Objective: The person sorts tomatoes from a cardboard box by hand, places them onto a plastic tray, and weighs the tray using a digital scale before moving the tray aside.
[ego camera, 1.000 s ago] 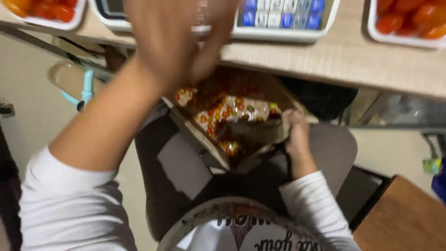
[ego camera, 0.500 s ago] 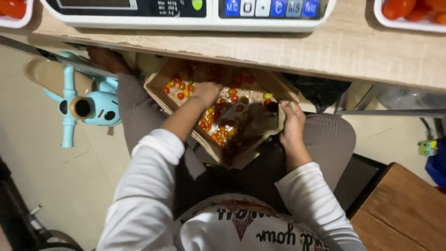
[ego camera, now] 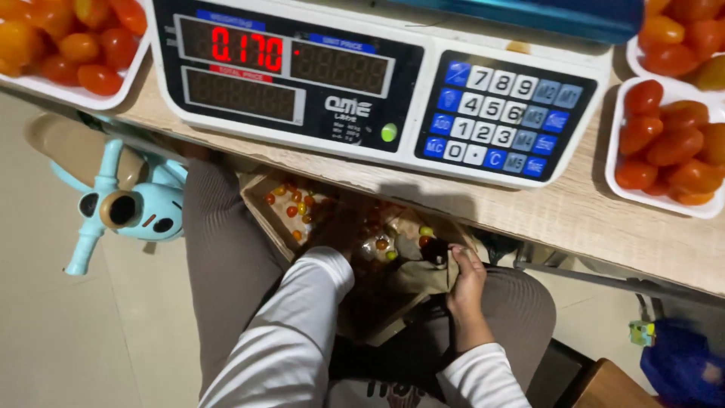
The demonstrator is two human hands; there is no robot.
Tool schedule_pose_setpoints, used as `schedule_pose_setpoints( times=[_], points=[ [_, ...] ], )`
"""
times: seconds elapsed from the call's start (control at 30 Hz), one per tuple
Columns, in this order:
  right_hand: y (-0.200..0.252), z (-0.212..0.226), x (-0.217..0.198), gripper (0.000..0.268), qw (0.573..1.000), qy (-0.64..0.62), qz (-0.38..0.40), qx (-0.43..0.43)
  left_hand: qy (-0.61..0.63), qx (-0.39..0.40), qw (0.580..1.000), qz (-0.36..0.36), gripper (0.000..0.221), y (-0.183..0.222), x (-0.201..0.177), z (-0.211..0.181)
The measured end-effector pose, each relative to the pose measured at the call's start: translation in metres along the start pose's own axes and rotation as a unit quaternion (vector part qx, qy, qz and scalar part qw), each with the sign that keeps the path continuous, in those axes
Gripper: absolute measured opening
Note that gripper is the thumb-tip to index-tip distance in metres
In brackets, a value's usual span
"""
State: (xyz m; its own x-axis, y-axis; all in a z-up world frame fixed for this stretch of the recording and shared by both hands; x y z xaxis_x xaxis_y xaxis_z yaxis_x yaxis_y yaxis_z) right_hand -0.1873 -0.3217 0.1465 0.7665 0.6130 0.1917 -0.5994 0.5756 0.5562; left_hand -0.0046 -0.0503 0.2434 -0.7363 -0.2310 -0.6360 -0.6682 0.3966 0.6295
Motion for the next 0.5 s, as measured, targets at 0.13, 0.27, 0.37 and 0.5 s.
schedule_pose_setpoints(
  times=[0.13, 0.27, 0.37, 0.5],
  points=[
    [-0.014, -0.004, -0.007, 0.011, 1.0, 0.01, 0.003, -0.009, 0.273, -0.02, 0.96, -0.065, 0.042, -0.065, 0.015, 0.014],
    [0.017, 0.027, 0.015, 0.014, 0.999, 0.01, 0.021, -0.04, 0.525, -0.058, 0.844, -0.098, 0.053, -0.093, 0.09, 0.027],
    [-0.003, 0.006, 0.006, 0.014, 0.999, 0.01, 0.038, -0.03, 0.49, 0.06, 0.868, -0.047, 0.043, -0.018, 0.042, -0.006],
    [0.038, 0.03, 0.035, 0.02, 0.996, -0.021, 0.078, -0.04, 0.648, 0.206, 0.731, -0.057, 0.054, 0.091, 0.012, -0.041]
  ],
)
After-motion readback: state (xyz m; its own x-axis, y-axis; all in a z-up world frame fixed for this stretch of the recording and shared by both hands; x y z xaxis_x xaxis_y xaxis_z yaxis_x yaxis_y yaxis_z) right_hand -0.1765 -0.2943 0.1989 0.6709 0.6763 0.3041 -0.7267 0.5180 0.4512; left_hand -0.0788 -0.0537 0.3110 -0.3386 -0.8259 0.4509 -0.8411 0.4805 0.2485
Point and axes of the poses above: each hand's wrist, its own y-axis away from the middle knuckle, its own x-axis out of the palm, z = x × y, the point moved 3 cm from there along -y, towards the middle knuckle
